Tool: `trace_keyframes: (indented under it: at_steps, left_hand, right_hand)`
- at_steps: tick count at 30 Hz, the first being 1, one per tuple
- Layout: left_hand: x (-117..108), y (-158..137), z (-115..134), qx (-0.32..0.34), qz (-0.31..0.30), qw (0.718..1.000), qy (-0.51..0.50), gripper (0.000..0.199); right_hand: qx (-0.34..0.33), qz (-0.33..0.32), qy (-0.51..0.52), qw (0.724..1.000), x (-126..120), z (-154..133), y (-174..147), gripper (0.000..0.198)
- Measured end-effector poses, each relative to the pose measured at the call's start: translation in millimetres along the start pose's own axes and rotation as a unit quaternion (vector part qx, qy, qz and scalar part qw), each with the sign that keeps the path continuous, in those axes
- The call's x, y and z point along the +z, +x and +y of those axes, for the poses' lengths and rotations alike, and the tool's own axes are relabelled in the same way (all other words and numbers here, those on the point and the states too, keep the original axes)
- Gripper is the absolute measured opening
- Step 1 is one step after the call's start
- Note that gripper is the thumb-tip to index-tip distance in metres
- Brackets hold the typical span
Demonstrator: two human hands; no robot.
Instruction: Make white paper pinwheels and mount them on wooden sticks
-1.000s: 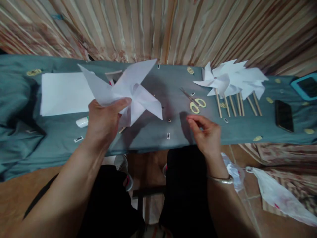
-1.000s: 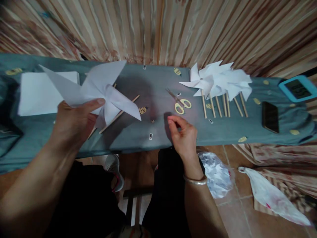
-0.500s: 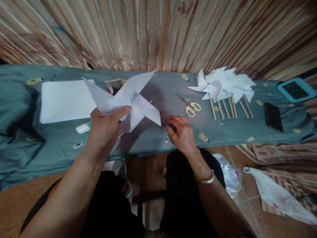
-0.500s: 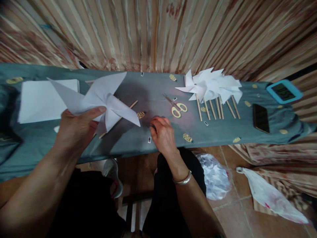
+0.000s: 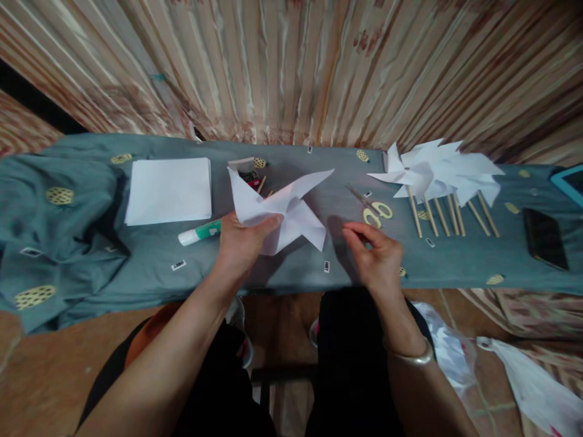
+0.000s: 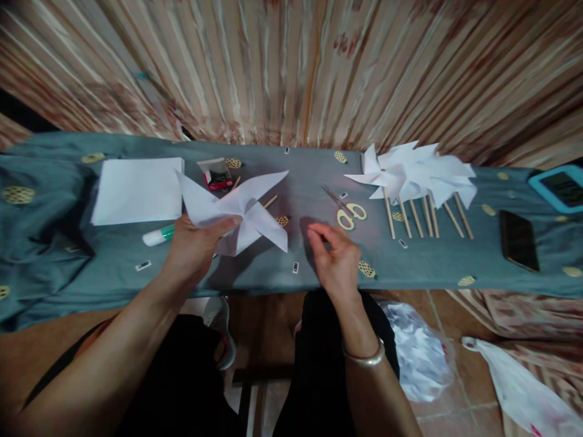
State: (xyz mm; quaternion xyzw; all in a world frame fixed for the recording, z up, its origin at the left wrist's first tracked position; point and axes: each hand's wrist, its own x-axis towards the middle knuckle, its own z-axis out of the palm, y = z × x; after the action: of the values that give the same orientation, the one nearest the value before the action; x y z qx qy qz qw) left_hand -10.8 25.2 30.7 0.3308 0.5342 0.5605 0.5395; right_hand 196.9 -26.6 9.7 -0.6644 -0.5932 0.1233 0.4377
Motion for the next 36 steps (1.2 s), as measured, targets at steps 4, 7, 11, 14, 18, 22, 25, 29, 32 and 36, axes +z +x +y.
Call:
trace_keyframes:
  at_steps: [4, 7, 11, 14, 18, 22, 25, 29, 32, 36]
  left_hand:
    - [4.7, -4.6, -0.2, 0.014, -0.009, 0.999, 0.032, 0.019]
    - [11.0, -9.7, 0.0, 0.023, -0.045, 0.998, 0.048, 0.019]
    - [19.1, -16.0, -0.2, 0.027, -0.081, 0.995, 0.058, 0.021]
    - [23.1, -18.3, -1.1, 0.035, -0.104, 0.992, 0.068, 0.021]
    - [27.9, -19.1, -1.3, 0.035, -0.118, 0.989, 0.079, 0.020]
    - [32.4, -21.2, 0.1, 0.013, -0.111, 0.990, 0.081, 0.018]
    - [34.3, -23.8, -0.1, 0.012, -0.111, 0.991, 0.076, 0.017]
    - [36.9, -25.9, -2.2, 0.005, -0.103, 0.990, 0.099, 0.015]
    - [38.9, -26.2, -4.3, 0.011, -0.101, 0.990, 0.098, 0.018]
    - [39.4, -26.4, -6.8, 0.016, -0.109, 0.990, 0.092, 0.017]
  right_hand:
    - [0.044, 0.035, 0.136, 0.989, -15.2, -39.8, -15.7, 0.010]
    - [0.028, -0.008, 0.188, 0.982, -12.2, -63.5, -26.5, 0.014]
    - [-0.015, -0.024, 0.166, 0.986, -3.0, -66.9, -28.6, 0.011]
    - [-0.060, -0.018, 0.086, 0.994, -3.2, -61.8, -25.3, 0.011]
    - [-0.109, 0.010, -0.004, 0.994, -7.1, -60.1, -21.9, 0.012]
    - [-0.094, 0.009, 0.001, 0.996, -4.9, -54.6, -18.6, 0.005]
    - [-0.071, -0.016, 0.040, 0.997, -1.5, -45.7, -15.8, 0.004]
    - [-0.055, -0.040, 0.042, 0.997, -0.8, -37.0, -13.6, 0.004]
    - [-0.050, -0.044, 0.049, 0.997, -1.8, -34.8, -13.3, 0.002]
    - [-0.046, -0.042, 0.065, 0.996, -1.9, -33.0, -12.9, 0.002]
